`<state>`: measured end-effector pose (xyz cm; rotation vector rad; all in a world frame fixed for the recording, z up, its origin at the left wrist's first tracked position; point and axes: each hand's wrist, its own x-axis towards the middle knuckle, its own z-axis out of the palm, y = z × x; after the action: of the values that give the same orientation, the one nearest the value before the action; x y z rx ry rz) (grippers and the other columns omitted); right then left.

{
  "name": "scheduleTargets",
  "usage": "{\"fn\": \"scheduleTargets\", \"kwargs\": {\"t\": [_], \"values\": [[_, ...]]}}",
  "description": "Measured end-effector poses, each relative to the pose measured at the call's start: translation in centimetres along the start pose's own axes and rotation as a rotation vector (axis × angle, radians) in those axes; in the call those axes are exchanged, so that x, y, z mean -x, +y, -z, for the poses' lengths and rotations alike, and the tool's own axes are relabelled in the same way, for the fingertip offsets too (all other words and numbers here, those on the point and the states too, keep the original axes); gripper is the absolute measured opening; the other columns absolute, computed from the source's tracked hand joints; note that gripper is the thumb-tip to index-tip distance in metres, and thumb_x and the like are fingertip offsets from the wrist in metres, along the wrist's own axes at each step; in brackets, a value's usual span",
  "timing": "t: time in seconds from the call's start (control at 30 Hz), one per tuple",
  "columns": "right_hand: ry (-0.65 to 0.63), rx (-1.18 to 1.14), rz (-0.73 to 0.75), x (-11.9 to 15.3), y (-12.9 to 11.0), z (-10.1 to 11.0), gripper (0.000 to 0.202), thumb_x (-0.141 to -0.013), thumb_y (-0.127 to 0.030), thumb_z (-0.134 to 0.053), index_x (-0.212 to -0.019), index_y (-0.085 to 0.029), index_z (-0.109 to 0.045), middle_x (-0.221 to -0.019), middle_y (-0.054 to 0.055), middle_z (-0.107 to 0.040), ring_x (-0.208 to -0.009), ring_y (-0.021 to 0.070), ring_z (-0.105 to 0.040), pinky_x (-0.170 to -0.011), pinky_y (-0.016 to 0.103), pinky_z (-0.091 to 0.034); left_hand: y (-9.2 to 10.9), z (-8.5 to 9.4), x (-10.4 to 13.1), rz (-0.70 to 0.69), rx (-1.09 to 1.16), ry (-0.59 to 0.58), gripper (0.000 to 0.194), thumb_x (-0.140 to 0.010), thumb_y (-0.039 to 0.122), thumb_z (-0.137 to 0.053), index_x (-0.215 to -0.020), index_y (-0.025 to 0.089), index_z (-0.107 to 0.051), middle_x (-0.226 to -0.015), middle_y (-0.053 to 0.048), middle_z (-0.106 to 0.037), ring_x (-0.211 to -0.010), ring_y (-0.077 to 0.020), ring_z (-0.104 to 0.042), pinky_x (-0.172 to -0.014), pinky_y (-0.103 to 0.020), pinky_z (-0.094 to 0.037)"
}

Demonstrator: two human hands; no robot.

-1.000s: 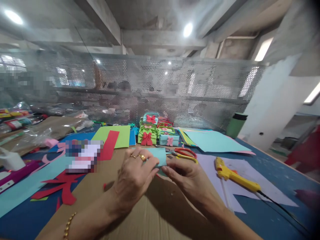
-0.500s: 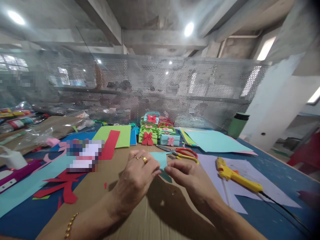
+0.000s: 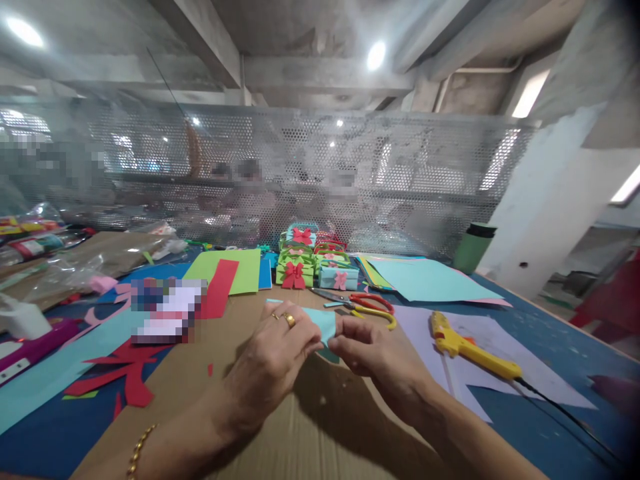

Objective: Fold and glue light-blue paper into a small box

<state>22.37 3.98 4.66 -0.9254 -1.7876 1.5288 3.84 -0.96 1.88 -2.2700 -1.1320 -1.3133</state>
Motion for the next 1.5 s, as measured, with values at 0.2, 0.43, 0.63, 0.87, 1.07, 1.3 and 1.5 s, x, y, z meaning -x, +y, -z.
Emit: {"fn": "scheduleTargets", "kwargs": {"t": [0.2, 0.43, 0.63, 0.87, 1.07, 1.3, 1.5], "values": [[0.045, -0.014, -0.001, 0.2, 0.1, -0.1, 0.030, -0.071, -0.042, -0.076, -0.068, -0.018, -0.058, -0.059, -0.006, -0.041, -0.054, 0.0080, -0.030, -0.052, 0.023, -0.021, 0.1, 0.1, 0.1, 0.046, 0.047, -0.045, 0.009, -0.099, 0.015, -0.053, -0.094, 0.019, -0.059, -0.086, -0.002, -0.059, -0.086, -0.0195, -0.051, -0.079, -0.035, -0.039], [0.046, 0.004, -0.014, -0.2, 0.5, 0.0, 0.033, -0.072, -0.047, -0.076, -0.069, -0.019, -0.060, -0.057, -0.006, -0.041, -0.053, 0.0085, -0.031, -0.051, 0.024, -0.021, -0.2, -0.1, 0.1, 0.020, 0.041, -0.014, 0.011, -0.098, 0.015, -0.055, -0.088, 0.019, -0.059, -0.082, -0.002, -0.058, -0.082, -0.0187, -0.050, -0.077, -0.034, -0.038], [0.013, -0.007, -0.005, -1.0, 1.2, 0.0, 0.036, -0.061, -0.048, -0.079, -0.066, -0.020, -0.057, -0.052, -0.009, -0.037, -0.049, 0.0072, -0.023, -0.046, 0.023, -0.018, -0.1, 0.1, 0.0, 0.016, 0.044, -0.002, 0.013, -0.098, 0.015, -0.055, -0.087, 0.019, -0.061, -0.080, -0.002, -0.058, -0.081, -0.0187, -0.051, -0.075, -0.033, -0.039], [0.056, 0.033, 0.030, -0.3, 0.6, -0.1, 0.030, -0.070, -0.043, -0.076, -0.072, -0.019, -0.058, -0.057, -0.008, -0.041, -0.052, 0.0081, -0.030, -0.049, 0.022, -0.022, -0.2, 0.1, 0.2, 0.033, 0.070, -0.030, 0.013, -0.100, 0.018, -0.053, -0.090, 0.020, -0.061, -0.083, -0.002, -0.060, -0.083, -0.0187, -0.052, -0.080, -0.035, -0.039], [0.124, 0.250, 0.144, -0.5, 0.9, -0.1, 0.030, -0.075, -0.045, -0.069, -0.066, -0.019, -0.055, -0.061, -0.004, -0.045, -0.056, 0.0095, -0.036, -0.051, 0.023, -0.028, -0.2, 0.0, 0.2, 0.049, 0.087, -0.030, 0.009, -0.099, 0.019, -0.056, -0.095, 0.020, -0.063, -0.085, -0.002, -0.060, -0.086, -0.0190, -0.052, -0.080, -0.035, -0.038], [0.103, 0.431, 0.281, 0.1, -0.2, 0.0, 0.030, -0.087, -0.038, -0.057, -0.064, -0.020, -0.050, -0.061, -0.004, -0.042, -0.057, 0.0103, -0.037, -0.052, 0.024, -0.030, -0.2, 0.4, 0.1, 0.055, 0.087, -0.041, 0.009, -0.099, 0.017, -0.056, -0.094, 0.020, -0.063, -0.085, -0.001, -0.060, -0.086, -0.0183, -0.051, -0.080, -0.035, -0.038], [0.333, 0.489, 0.451, 0.5, 0.1, 0.2, 0.024, -0.094, -0.035, -0.053, -0.077, -0.020, -0.062, -0.068, -0.001, -0.056, -0.060, 0.0123, -0.049, -0.054, 0.024, -0.038, -0.2, 1.3, -0.8, 0.035, 0.100, 0.087, 0.009, -0.095, 0.013, -0.061, -0.096, 0.020, -0.066, -0.085, -0.001, -0.062, -0.085, -0.0169, -0.054, -0.081, -0.035, -0.041]]}}
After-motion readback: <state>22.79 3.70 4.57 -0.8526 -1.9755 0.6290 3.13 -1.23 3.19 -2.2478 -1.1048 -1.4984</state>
